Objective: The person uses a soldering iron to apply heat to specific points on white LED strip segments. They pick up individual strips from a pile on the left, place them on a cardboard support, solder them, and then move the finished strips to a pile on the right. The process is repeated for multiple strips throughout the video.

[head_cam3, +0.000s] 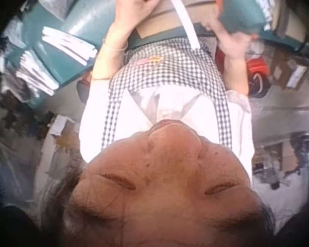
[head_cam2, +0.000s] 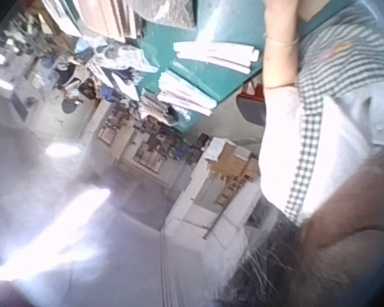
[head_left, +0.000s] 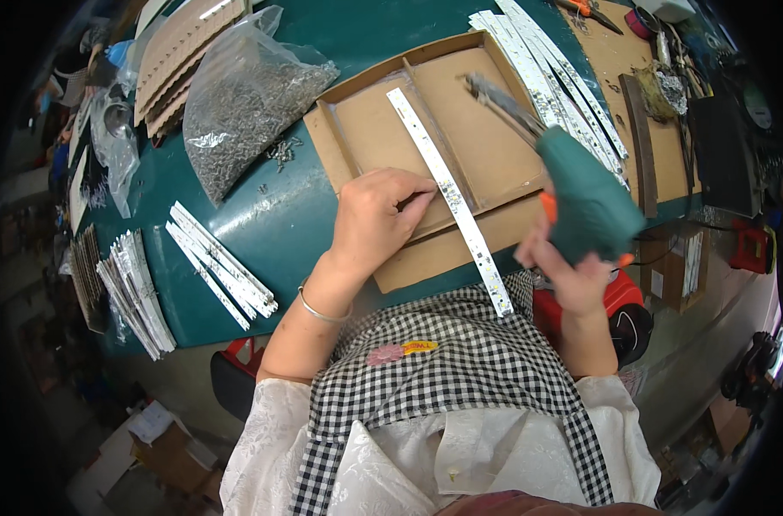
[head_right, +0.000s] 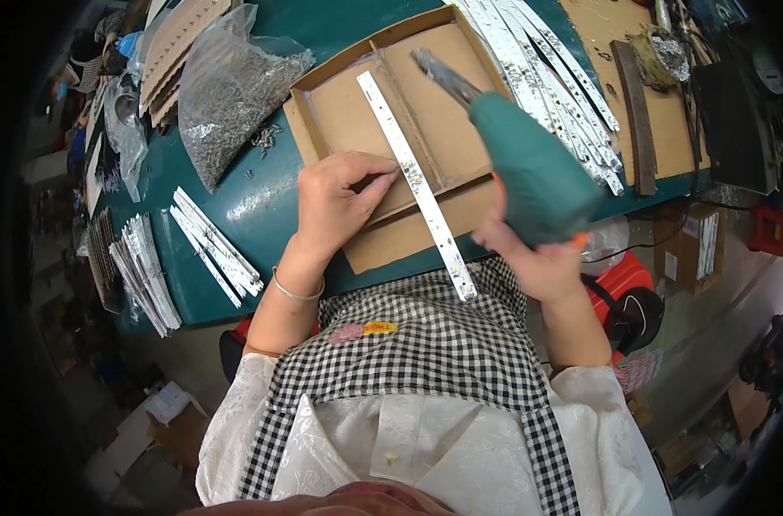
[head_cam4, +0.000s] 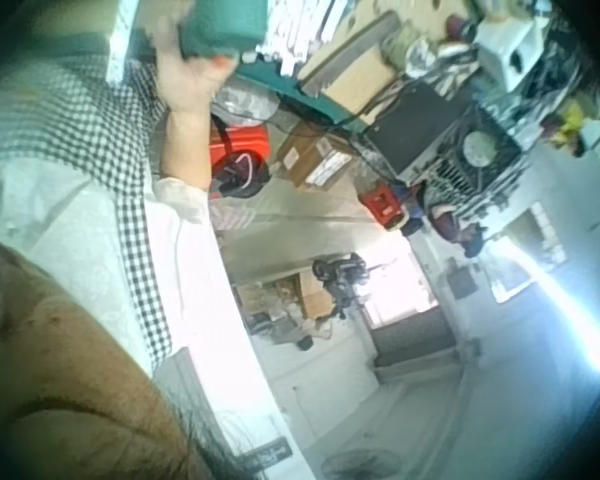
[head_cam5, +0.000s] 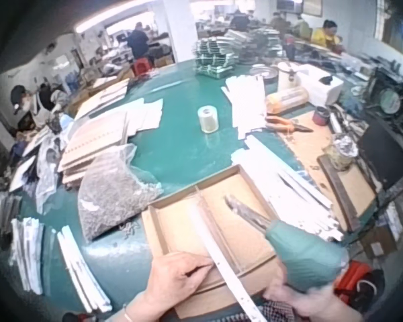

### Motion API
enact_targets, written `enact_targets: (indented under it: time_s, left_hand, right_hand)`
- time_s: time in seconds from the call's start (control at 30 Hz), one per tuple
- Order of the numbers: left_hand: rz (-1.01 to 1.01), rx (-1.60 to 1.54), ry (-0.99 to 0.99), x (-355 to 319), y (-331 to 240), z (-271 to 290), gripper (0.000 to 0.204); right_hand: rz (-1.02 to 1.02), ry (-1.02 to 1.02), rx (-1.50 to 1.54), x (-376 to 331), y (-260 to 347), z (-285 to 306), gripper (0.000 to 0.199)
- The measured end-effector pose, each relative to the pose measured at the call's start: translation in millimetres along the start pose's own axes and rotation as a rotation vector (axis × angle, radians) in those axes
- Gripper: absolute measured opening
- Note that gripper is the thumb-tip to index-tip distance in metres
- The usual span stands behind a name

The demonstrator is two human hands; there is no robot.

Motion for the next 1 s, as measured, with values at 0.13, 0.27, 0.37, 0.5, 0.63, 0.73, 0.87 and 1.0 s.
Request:
enact_targets:
  time_s: [0.13,0.27,0.37,0.5,0.63,0.73,0.87,1.0]
  left_hand:
    - [0.002,-0.003,-0.004,0,2,-2,0.013]
    - [0.024,-0.019,-0.029,-2,3,-3,0.009]
    - [0.014,0.0,-0.012,-2,3,-2,0.012]
    - [-0.002,0.004,-0.012,-1,3,-2,0.012]
    - [0.007,-0.006,-0.017,-1,3,-3,0.011]
    - [-0.01,-0.004,-0.019,-2,4,-2,0.01]
    - [-0.027,-0.01,-0.025,-1,4,-3,0.011]
    - [-0.035,-0.009,-0.026,-2,5,-4,0.012]
  right_hand:
    - [-0.038,-0.041,0.2,-15,29,18,0.064]
    - [-0.121,0.073,0.134,-31,25,39,0.065]
    - [-0.16,0.119,0.095,-36,18,43,0.064]
    - [-0.18,0.097,0.088,-36,17,40,0.056]
    - [-0.216,0.1,0.064,-31,20,35,0.049]
    - [-0.256,0.11,0.047,-32,19,37,0.047]
    - [-0.287,0.127,0.036,-32,19,41,0.045]
    - [-0.266,0.128,0.034,-27,24,36,0.043]
Point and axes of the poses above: each hand's wrist, its own x-axis towards the middle knuckle, its own z-axis out of the back of the hand, y = z × x, the point moved 2 cm from there along x, towards the middle knuckle, and after that the axes turned 2 degrees about -x, right-handed, at the moved point
